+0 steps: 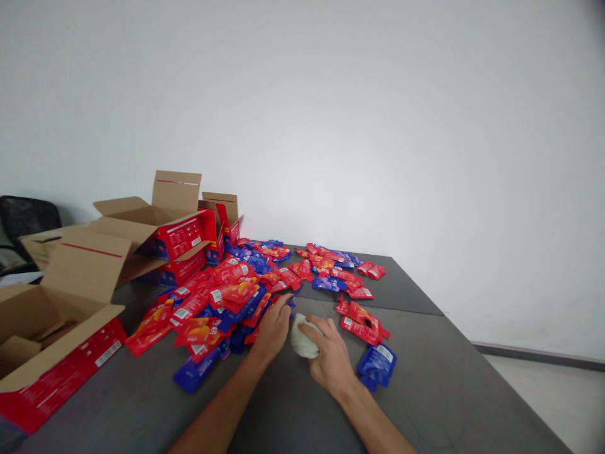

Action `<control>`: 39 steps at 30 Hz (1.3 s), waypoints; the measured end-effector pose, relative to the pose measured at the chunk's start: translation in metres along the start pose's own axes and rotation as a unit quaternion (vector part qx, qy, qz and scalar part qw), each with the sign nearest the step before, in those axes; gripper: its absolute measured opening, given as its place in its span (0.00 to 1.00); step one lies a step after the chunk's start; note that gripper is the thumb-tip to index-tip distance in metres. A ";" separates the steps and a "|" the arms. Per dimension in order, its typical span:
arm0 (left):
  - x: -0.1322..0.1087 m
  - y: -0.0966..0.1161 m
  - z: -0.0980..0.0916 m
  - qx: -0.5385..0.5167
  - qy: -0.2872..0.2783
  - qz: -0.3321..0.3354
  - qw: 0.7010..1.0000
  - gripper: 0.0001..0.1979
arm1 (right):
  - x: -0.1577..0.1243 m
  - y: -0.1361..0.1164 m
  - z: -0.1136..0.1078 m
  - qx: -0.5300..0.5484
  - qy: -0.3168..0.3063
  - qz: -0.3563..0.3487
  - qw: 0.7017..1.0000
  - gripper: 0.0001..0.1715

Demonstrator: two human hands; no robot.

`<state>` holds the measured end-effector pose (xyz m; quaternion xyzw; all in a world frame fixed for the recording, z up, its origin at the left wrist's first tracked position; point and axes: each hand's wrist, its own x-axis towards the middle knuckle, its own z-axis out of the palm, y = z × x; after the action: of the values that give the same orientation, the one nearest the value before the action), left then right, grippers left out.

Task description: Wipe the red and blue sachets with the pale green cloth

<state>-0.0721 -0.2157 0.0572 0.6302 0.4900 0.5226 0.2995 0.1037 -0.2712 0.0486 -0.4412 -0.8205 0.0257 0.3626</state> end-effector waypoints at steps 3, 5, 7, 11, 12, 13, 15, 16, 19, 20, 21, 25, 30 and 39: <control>0.003 -0.009 -0.008 0.180 0.032 0.094 0.979 0.21 | -0.001 0.003 0.003 0.002 0.008 0.006 1.000 0.40; 0.005 -0.017 -0.012 0.269 0.046 0.107 0.956 0.20 | -0.001 0.004 0.003 0.001 0.013 0.006 1.000 0.40; 0.007 -0.027 -0.015 0.335 0.037 0.104 0.936 0.19 | -0.001 0.005 0.004 -0.001 0.015 0.007 1.000 0.40; 0.010 -0.044 -0.020 0.427 0.009 0.113 0.897 0.15 | -0.001 0.009 0.003 -0.001 0.019 0.019 1.000 0.40; 0.010 -0.046 -0.020 0.443 0.011 0.114 0.889 0.15 | -0.001 0.010 0.003 -0.002 0.018 0.023 1.000 0.40; 0.009 -0.047 -0.020 0.457 0.015 0.115 0.882 0.15 | -0.001 0.011 0.002 -0.004 0.017 0.027 0.999 0.40; 0.007 -0.046 -0.018 0.478 0.027 0.114 0.870 0.15 | 0.000 0.013 0.002 -0.013 0.012 0.036 0.999 0.39; 0.006 -0.044 -0.016 0.486 0.034 0.112 0.866 0.15 | 0.000 0.014 0.002 -0.017 0.011 0.042 0.999 0.38; 0.002 -0.033 -0.011 0.491 0.048 0.108 0.863 0.14 | 0.001 0.017 -0.001 -0.023 0.016 0.061 0.998 0.38; 0.001 -0.028 -0.008 0.486 0.048 0.110 0.866 0.14 | 0.002 0.018 -0.003 -0.023 0.020 0.065 0.997 0.38; -0.001 -0.024 -0.006 0.478 0.045 0.113 0.870 0.14 | 0.003 0.020 -0.005 -0.024 0.025 0.069 0.997 0.38; -0.009 -0.012 0.010 0.430 0.000 0.138 0.892 0.14 | 0.008 0.028 -0.020 -0.041 0.043 0.095 0.994 0.35; -0.024 0.005 0.038 0.347 -0.113 0.191 0.911 0.16 | 0.003 0.037 -0.050 -0.083 0.057 0.111 0.989 0.33; -0.055 0.065 0.109 0.137 -0.285 0.197 0.928 0.14 | -0.067 0.067 -0.109 -0.159 0.076 0.172 0.969 0.30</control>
<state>0.0528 -0.2747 0.0652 0.8712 0.3169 0.2977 0.2281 0.2414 -0.3102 0.0659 -0.6283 -0.6958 -0.0770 0.3393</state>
